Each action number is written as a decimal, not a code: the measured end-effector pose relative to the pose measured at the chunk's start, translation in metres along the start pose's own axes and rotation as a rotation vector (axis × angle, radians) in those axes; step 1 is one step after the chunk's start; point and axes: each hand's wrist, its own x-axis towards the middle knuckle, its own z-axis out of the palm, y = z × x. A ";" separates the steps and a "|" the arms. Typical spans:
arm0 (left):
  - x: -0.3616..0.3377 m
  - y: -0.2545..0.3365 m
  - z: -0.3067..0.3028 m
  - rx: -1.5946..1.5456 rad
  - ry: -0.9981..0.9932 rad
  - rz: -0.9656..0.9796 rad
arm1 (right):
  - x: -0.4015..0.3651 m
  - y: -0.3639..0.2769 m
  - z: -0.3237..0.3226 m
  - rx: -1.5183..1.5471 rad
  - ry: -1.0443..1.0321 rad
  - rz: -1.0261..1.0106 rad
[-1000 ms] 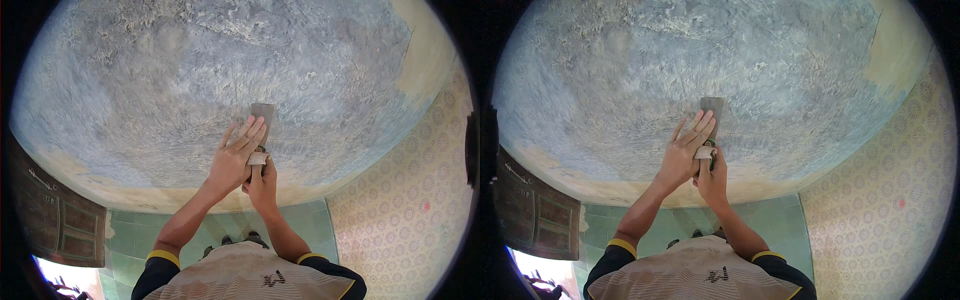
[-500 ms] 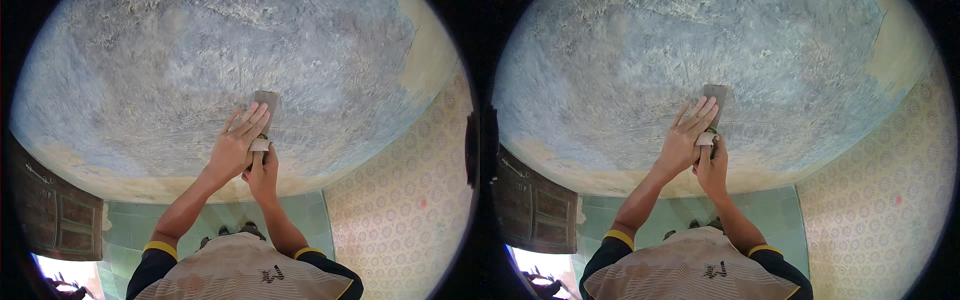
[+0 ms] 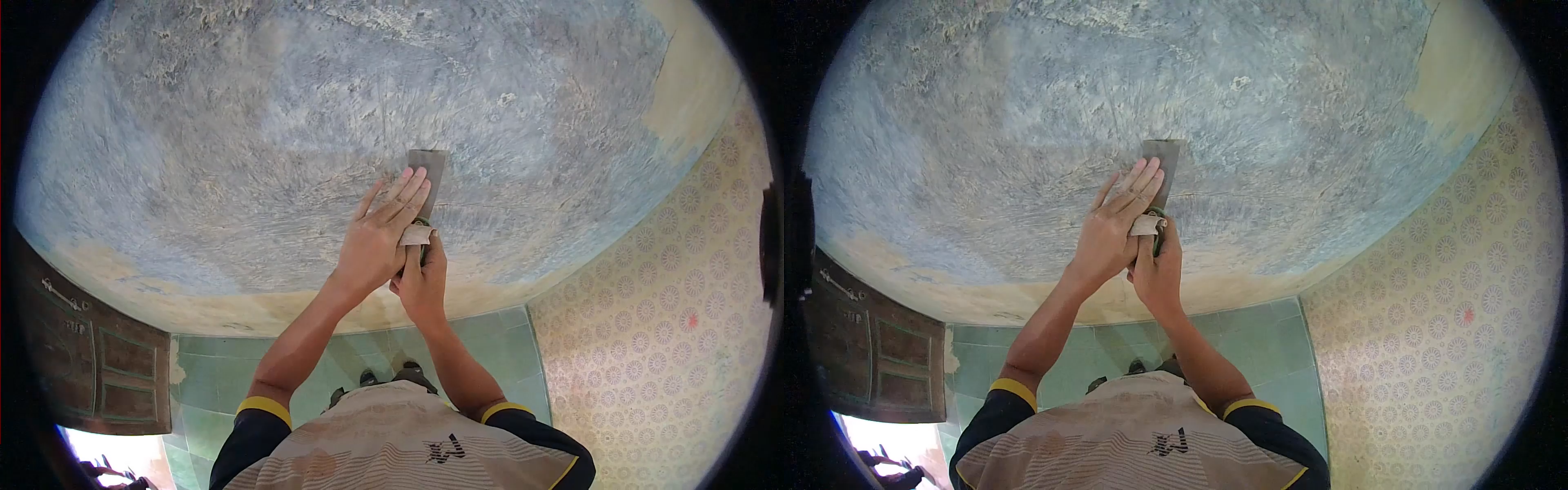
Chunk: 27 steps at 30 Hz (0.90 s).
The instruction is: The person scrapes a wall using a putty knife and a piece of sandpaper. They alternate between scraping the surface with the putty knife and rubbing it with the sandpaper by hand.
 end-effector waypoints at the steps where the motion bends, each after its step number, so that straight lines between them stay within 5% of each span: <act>1: 0.001 -0.001 -0.001 0.008 -0.001 0.002 | 0.001 0.002 -0.001 -0.005 0.000 -0.004; 27: 0.015 0.000 0.000 -0.021 0.036 0.017 | 0.008 -0.016 -0.003 0.039 -0.012 0.047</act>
